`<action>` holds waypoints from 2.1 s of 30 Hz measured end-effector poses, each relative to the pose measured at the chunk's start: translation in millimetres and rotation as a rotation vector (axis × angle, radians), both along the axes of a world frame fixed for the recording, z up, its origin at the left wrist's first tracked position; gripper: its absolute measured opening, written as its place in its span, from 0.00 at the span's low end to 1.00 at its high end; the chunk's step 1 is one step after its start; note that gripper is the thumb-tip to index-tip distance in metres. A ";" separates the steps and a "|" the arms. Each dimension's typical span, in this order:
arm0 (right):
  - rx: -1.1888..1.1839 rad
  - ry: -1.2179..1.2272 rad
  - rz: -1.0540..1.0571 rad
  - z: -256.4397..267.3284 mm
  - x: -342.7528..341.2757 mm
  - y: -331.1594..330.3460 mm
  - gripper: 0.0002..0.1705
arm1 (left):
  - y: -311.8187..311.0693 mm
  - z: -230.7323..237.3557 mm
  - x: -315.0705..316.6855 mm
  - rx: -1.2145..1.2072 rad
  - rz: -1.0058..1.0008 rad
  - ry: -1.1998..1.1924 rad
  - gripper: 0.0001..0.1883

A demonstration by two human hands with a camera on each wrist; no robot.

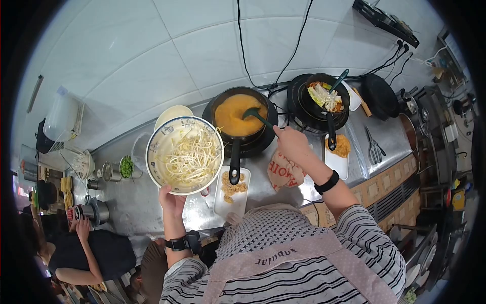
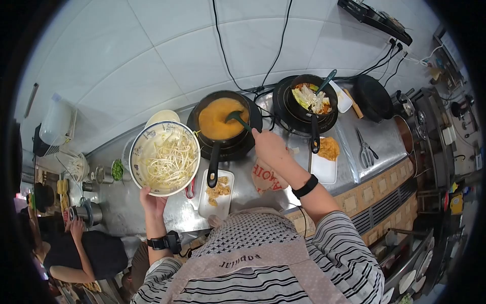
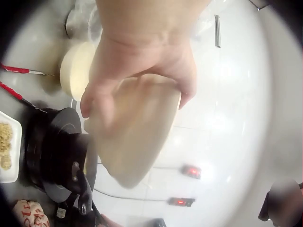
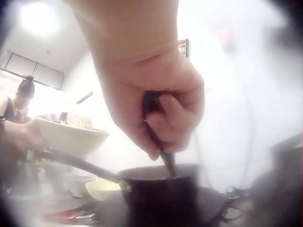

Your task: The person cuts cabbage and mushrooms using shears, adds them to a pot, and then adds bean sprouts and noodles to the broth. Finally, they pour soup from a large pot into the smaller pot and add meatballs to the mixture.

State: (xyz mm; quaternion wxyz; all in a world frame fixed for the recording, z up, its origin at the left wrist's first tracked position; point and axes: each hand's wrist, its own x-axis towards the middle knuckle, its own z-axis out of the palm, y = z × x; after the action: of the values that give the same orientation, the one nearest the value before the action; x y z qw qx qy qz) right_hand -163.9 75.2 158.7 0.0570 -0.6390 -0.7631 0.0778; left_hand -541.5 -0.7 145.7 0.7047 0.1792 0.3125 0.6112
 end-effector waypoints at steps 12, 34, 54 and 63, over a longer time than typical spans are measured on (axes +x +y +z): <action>0.186 0.423 -0.110 1.1 1.8 -25.3 0.23 | 37.4 -1.3 11.8 0.041 -0.012 0.111 0.38; 0.286 0.110 -0.106 28.6 -12.7 -42.5 0.30 | 119.7 30.9 147.8 0.493 0.283 1.756 0.51; 0.138 0.466 -0.076 -26.8 -10.8 -15.4 0.25 | 19.5 -10.2 40.3 0.069 0.312 -0.108 0.42; 0.094 0.458 -0.163 -41.6 -27.3 -33.4 0.25 | -94.8 -77.0 -11.2 -0.149 0.337 -0.132 0.41</action>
State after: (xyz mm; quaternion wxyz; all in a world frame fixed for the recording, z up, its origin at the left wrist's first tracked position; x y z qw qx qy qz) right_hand -191.1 41.8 117.1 0.2643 -0.6608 -0.6790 0.1803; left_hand -552.7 -95.5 68.7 0.6227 0.0312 0.3354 0.7063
